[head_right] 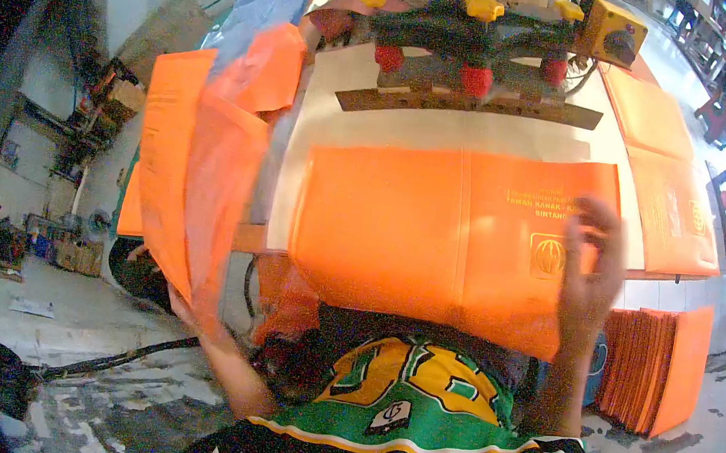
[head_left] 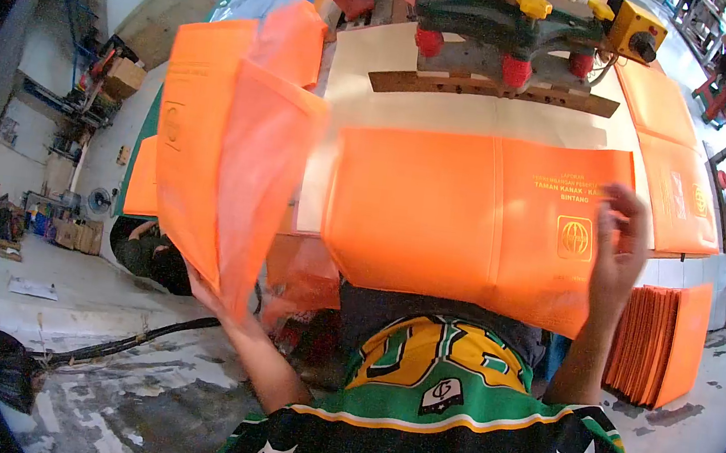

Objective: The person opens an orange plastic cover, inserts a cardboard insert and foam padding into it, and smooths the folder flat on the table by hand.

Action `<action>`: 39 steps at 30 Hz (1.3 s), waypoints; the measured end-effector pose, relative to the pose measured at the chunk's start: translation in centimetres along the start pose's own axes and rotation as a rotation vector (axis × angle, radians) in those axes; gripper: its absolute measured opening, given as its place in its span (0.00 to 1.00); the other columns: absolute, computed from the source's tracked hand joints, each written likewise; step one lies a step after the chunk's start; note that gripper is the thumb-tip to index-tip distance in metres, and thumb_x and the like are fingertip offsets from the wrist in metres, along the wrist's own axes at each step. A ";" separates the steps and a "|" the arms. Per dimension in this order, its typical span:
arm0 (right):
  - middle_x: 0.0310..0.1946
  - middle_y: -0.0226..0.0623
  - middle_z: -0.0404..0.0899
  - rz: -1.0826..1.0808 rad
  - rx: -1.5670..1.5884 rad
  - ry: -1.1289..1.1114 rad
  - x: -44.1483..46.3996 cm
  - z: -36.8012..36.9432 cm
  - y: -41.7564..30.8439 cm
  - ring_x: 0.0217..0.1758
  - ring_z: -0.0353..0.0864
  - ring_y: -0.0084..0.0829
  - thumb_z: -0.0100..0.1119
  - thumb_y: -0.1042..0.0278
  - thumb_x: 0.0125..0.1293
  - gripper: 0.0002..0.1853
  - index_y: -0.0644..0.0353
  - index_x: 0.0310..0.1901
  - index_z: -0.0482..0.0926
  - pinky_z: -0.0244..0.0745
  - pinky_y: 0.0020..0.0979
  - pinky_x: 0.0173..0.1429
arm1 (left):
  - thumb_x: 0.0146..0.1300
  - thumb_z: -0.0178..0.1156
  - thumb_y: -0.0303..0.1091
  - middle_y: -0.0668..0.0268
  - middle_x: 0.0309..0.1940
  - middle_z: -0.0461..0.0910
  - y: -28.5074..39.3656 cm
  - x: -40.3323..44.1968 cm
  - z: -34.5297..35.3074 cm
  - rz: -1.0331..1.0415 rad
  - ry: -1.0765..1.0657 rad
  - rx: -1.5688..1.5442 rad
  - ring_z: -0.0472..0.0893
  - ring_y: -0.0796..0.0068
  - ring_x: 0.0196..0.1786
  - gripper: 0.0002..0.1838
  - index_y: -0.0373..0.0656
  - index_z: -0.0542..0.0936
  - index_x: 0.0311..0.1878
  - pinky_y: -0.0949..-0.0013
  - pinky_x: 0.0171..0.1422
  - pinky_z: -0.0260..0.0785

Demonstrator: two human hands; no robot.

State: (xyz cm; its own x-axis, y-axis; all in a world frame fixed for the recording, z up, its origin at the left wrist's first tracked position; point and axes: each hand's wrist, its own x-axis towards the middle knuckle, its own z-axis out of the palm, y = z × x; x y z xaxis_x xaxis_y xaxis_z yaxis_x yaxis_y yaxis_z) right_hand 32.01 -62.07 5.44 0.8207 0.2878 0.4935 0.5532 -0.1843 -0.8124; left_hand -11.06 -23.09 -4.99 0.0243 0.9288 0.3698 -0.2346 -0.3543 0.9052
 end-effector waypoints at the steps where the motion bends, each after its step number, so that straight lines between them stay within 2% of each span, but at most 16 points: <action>1: 0.53 0.35 0.83 0.026 0.099 -0.125 -0.7 1.5 -1.9 0.54 0.81 0.27 0.60 0.69 0.74 0.15 0.62 0.59 0.79 0.75 0.30 0.57 | 0.75 0.57 0.47 0.59 0.71 0.72 2.0 -0.5 2.1 -0.215 0.061 -0.215 0.73 0.58 0.70 0.34 0.37 0.67 0.77 0.55 0.75 0.66; 2: 0.53 0.35 0.84 0.041 0.251 -0.257 -1.5 3.1 -2.5 0.54 0.81 0.27 0.61 0.68 0.73 0.16 0.62 0.60 0.78 0.75 0.31 0.57 | 0.77 0.52 0.50 0.59 0.73 0.71 3.4 -1.1 3.9 -0.432 0.118 -0.430 0.71 0.56 0.73 0.33 0.39 0.67 0.77 0.52 0.78 0.63; 5: 0.58 0.41 0.82 0.199 0.615 -0.689 -3.0 6.3 -5.1 0.58 0.81 0.31 0.61 0.66 0.73 0.26 0.61 0.71 0.71 0.74 0.33 0.62 | 0.81 0.46 0.49 0.58 0.71 0.72 4.8 -2.4 6.7 -0.490 0.037 -0.546 0.76 0.58 0.69 0.29 0.42 0.67 0.77 0.52 0.72 0.71; 9: 0.59 0.40 0.81 0.294 0.753 -0.953 -4.7 8.9 -6.4 0.59 0.80 0.30 0.64 0.60 0.74 0.28 0.62 0.70 0.70 0.75 0.35 0.62 | 0.82 0.45 0.46 0.58 0.71 0.72 3.3 -3.5 7.9 -0.451 0.024 -0.510 0.74 0.59 0.70 0.28 0.42 0.66 0.77 0.54 0.74 0.69; 11: 0.50 0.37 0.84 0.300 0.858 -0.774 -5.5 10.5 -6.7 0.50 0.82 0.27 0.64 0.59 0.75 0.21 0.63 0.61 0.76 0.77 0.32 0.52 | 0.81 0.46 0.45 0.58 0.71 0.72 2.3 -4.0 7.6 -0.206 -0.035 -0.125 0.74 0.60 0.70 0.28 0.40 0.67 0.76 0.56 0.74 0.67; 12: 0.43 0.36 0.85 0.307 0.741 -0.779 -5.1 10.6 -6.3 0.44 0.81 0.26 0.64 0.59 0.75 0.18 0.64 0.56 0.78 0.76 0.32 0.47 | 0.81 0.47 0.45 0.58 0.71 0.72 1.8 -4.1 7.5 -0.124 -0.048 0.002 0.74 0.60 0.70 0.27 0.40 0.67 0.76 0.57 0.74 0.67; 16: 0.28 0.32 0.82 0.265 0.633 -0.738 -4.1 10.9 -5.8 0.32 0.78 0.24 0.63 0.58 0.76 0.16 0.66 0.41 0.81 0.73 0.31 0.36 | 0.79 0.51 0.38 0.55 0.71 0.70 0.3 -3.6 6.5 -0.196 -0.004 -0.098 0.73 0.63 0.70 0.29 0.36 0.62 0.78 0.59 0.74 0.66; 21: 0.27 0.32 0.82 0.320 0.605 -0.703 -3.2 10.5 -5.8 0.31 0.78 0.23 0.63 0.57 0.76 0.17 0.66 0.38 0.82 0.74 0.31 0.37 | 0.72 0.57 0.28 0.53 0.69 0.70 1.1 -3.8 6.5 -0.171 -0.106 -0.170 0.73 0.64 0.68 0.41 0.38 0.48 0.83 0.61 0.72 0.67; 23: 0.26 0.32 0.81 0.337 0.661 -0.660 -2.8 10.3 -5.8 0.31 0.78 0.23 0.64 0.56 0.76 0.18 0.66 0.36 0.82 0.75 0.31 0.36 | 0.67 0.61 0.23 0.57 0.64 0.72 1.9 -3.7 7.1 -0.015 -0.242 -0.094 0.74 0.67 0.62 0.49 0.41 0.42 0.85 0.64 0.68 0.68; 27: 0.24 0.32 0.82 0.284 0.538 -0.724 -2.3 9.7 -4.8 0.30 0.80 0.23 0.64 0.57 0.75 0.19 0.66 0.33 0.83 0.76 0.30 0.36 | 0.65 0.66 0.23 0.60 0.61 0.70 3.0 -3.4 6.9 0.027 -0.332 0.117 0.73 0.70 0.57 0.54 0.46 0.41 0.86 0.67 0.64 0.68; 29: 0.24 0.32 0.83 0.281 0.543 -0.723 -2.1 9.6 -4.7 0.30 0.80 0.23 0.65 0.56 0.75 0.19 0.66 0.33 0.83 0.76 0.30 0.36 | 0.62 0.72 0.27 0.62 0.60 0.69 2.5 -3.0 5.9 0.010 -0.539 0.356 0.74 0.70 0.56 0.57 0.49 0.43 0.86 0.68 0.62 0.69; 30: 0.25 0.33 0.83 0.271 0.527 -0.726 -2.0 9.6 -4.6 0.30 0.81 0.24 0.65 0.56 0.75 0.19 0.66 0.33 0.84 0.77 0.30 0.36 | 0.62 0.72 0.27 0.62 0.60 0.69 2.5 -3.1 6.0 0.010 -0.540 0.356 0.74 0.70 0.56 0.57 0.49 0.43 0.86 0.68 0.62 0.69; 33: 0.26 0.34 0.84 0.288 0.471 -0.757 -2.0 9.3 -4.8 0.30 0.81 0.25 0.65 0.56 0.74 0.19 0.66 0.34 0.84 0.77 0.31 0.37 | 0.62 0.74 0.32 0.64 0.57 0.68 2.4 -2.8 6.6 -0.027 -0.442 0.516 0.75 0.69 0.56 0.52 0.49 0.54 0.84 0.68 0.62 0.71; 36: 0.27 0.34 0.84 0.303 0.492 -0.814 -2.0 9.5 -5.4 0.31 0.81 0.25 0.65 0.56 0.74 0.18 0.66 0.37 0.83 0.77 0.31 0.37 | 0.68 0.67 0.34 0.65 0.54 0.67 -0.1 -1.4 5.4 -0.320 -0.213 0.073 0.77 0.68 0.58 0.40 0.49 0.63 0.81 0.66 0.64 0.73; 38: 0.29 0.34 0.84 0.290 0.555 -0.843 -2.0 9.6 -5.5 0.32 0.81 0.25 0.66 0.56 0.74 0.17 0.66 0.39 0.83 0.77 0.31 0.38 | 0.75 0.57 0.34 0.62 0.59 0.68 -2.9 -1.5 3.3 -0.037 -0.249 0.218 0.77 0.66 0.61 0.26 0.44 0.72 0.75 0.63 0.69 0.72; 39: 0.29 0.34 0.83 0.297 0.556 -0.854 -1.9 9.6 -5.5 0.33 0.81 0.25 0.67 0.56 0.73 0.17 0.65 0.39 0.83 0.77 0.31 0.39 | 0.75 0.57 0.34 0.62 0.59 0.68 -2.4 -1.1 3.2 -0.036 -0.248 0.218 0.77 0.66 0.61 0.26 0.44 0.72 0.75 0.63 0.69 0.72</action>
State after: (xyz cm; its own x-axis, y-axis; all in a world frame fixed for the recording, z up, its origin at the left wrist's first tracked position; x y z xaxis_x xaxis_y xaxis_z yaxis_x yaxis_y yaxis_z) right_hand 26.01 -52.59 5.94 0.4205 0.9062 0.0457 0.0262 0.0382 -0.9989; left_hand -7.40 -23.56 -6.91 0.2706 0.8960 0.3520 -0.0161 -0.3613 0.9323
